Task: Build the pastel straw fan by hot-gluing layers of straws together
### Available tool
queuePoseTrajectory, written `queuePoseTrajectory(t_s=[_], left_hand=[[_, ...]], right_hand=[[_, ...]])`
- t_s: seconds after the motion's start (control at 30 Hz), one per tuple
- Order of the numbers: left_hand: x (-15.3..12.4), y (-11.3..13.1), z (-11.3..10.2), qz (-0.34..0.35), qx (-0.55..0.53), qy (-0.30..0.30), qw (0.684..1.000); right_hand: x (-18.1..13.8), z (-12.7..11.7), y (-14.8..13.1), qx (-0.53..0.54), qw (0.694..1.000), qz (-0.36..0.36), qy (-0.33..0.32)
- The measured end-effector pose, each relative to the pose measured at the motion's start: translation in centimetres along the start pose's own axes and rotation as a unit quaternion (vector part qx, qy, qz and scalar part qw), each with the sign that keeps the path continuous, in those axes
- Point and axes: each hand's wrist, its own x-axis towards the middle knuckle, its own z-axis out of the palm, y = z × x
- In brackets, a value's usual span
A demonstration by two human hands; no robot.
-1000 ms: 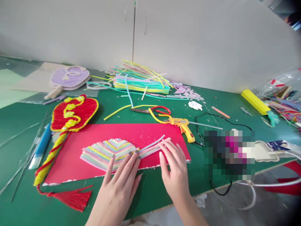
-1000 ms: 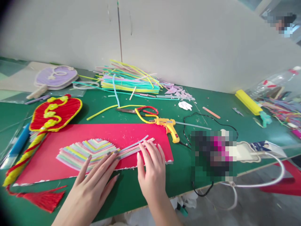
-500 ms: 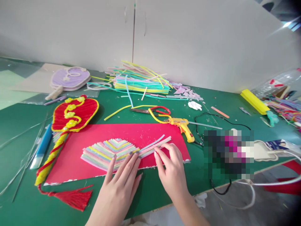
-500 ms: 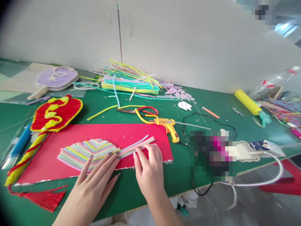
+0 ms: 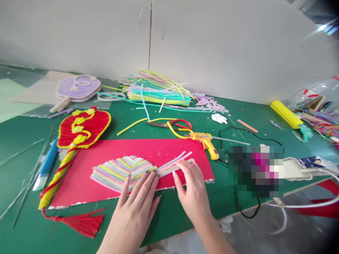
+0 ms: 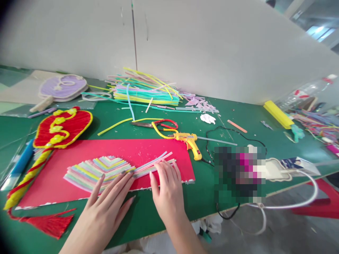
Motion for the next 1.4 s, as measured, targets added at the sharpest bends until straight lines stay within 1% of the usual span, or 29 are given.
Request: queuePoseTrajectory(t_s=[0.1, 0.3, 0.53, 0.63, 0.7, 0.8, 0.9, 1.0, 1.07, 1.23, 1.4], left_hand=[[0.02, -0.02, 0.01, -0.001, -0.001, -0.005, 1.0], [0.0, -0.08, 0.02, 0.01, -0.005, -0.014, 1.0], [0.04, -0.04, 0.18, 0.011, -0.013, -0.015, 1.0], [0.09, -0.05, 0.16, 0.011, -0.015, -0.013, 1.0], [0.14, -0.16, 0.09, 0.019, -0.009, -0.015, 1.0], [0.16, -0.44, 0.0, 0.043, 0.012, -0.029, 0.999], [0.09, -0.58, 0.04, 0.051, 0.017, -0.033, 0.998], [0.0, -0.43, 0.15, 0.038, 0.008, -0.028, 0.999], [-0.01, -0.25, 0.19, 0.026, 0.0, -0.021, 0.999], [0.1, -0.11, 0.15, 0.014, -0.005, -0.009, 1.0], [0.14, -0.19, 0.24, 0.021, -0.012, -0.006, 1.0]], right_hand=[[-0.07, 0.04, 0.05, 0.002, 1.0, 0.0, 0.002], [-0.02, 0.03, 0.06, -0.021, 1.0, -0.016, -0.013], [-0.21, 0.04, 0.06, -0.043, 0.999, -0.003, -0.016], [-0.23, 0.19, 0.2, -0.034, 0.999, -0.02, -0.022], [-0.26, 0.31, 0.3, -0.02, 0.999, -0.027, -0.023], [-0.33, 0.44, 0.36, -0.018, 0.999, -0.006, -0.028], [-0.32, 0.47, 0.35, -0.042, 0.997, 0.003, -0.068], [-0.14, 0.42, 0.31, -0.07, 0.99, -0.011, -0.121], [0.0, 0.36, 0.28, -0.077, 0.987, -0.015, -0.143], [0.16, 0.17, 0.21, -0.088, 0.982, -0.019, -0.167], [0.21, 0.01, 0.28, -0.091, 0.98, -0.011, -0.178]])
